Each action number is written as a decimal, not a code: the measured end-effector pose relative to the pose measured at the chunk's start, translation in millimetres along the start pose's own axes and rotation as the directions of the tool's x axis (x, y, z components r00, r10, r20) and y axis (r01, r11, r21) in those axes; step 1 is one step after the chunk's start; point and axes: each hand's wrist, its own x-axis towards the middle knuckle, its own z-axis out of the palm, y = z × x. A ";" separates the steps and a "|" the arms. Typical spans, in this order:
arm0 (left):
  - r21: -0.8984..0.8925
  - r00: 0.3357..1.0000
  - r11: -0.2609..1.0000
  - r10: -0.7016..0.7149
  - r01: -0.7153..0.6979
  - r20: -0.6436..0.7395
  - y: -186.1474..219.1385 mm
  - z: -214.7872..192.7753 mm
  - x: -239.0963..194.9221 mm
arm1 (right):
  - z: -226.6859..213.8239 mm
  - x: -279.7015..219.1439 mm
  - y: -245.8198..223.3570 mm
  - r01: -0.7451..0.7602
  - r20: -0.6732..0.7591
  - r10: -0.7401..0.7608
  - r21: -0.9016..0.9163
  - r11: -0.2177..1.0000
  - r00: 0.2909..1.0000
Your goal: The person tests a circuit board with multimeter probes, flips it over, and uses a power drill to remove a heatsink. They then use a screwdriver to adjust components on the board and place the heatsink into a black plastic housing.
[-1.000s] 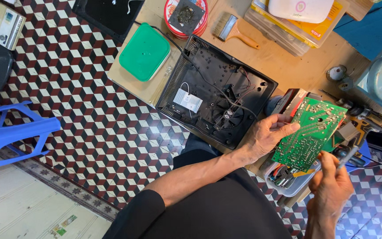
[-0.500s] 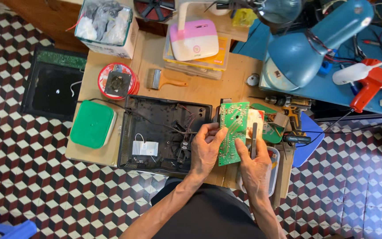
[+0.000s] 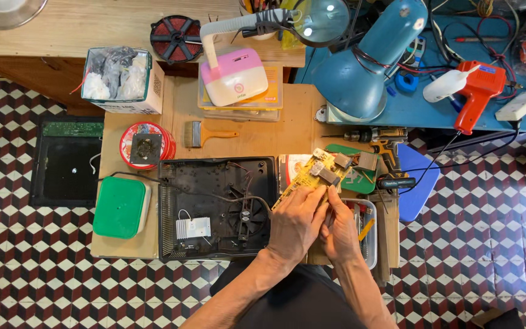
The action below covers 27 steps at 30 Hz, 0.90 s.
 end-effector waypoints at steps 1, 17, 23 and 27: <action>-0.017 0.999 0.999 0.048 -0.048 0.008 -1.6 -0.4 -0.6 | -4.3 2.3 -0.3 -0.018 0.016 0.017 0.067 0.998 1.000; -0.583 0.691 0.390 -0.532 0.712 0.489 -90.3 19.9 9.8 | -10.4 16.5 -14.7 -0.202 0.244 0.145 0.230 0.952 0.959; -0.587 0.652 0.319 -0.540 0.744 0.532 -90.8 24.1 5.9 | -1.4 12.5 -28.6 -0.153 0.081 0.149 0.044 0.987 0.986; -0.573 0.620 0.291 -0.572 0.766 0.537 -95.3 31.0 8.4 | -4.7 15.4 -29.0 -0.135 0.003 0.135 -0.067 0.989 0.991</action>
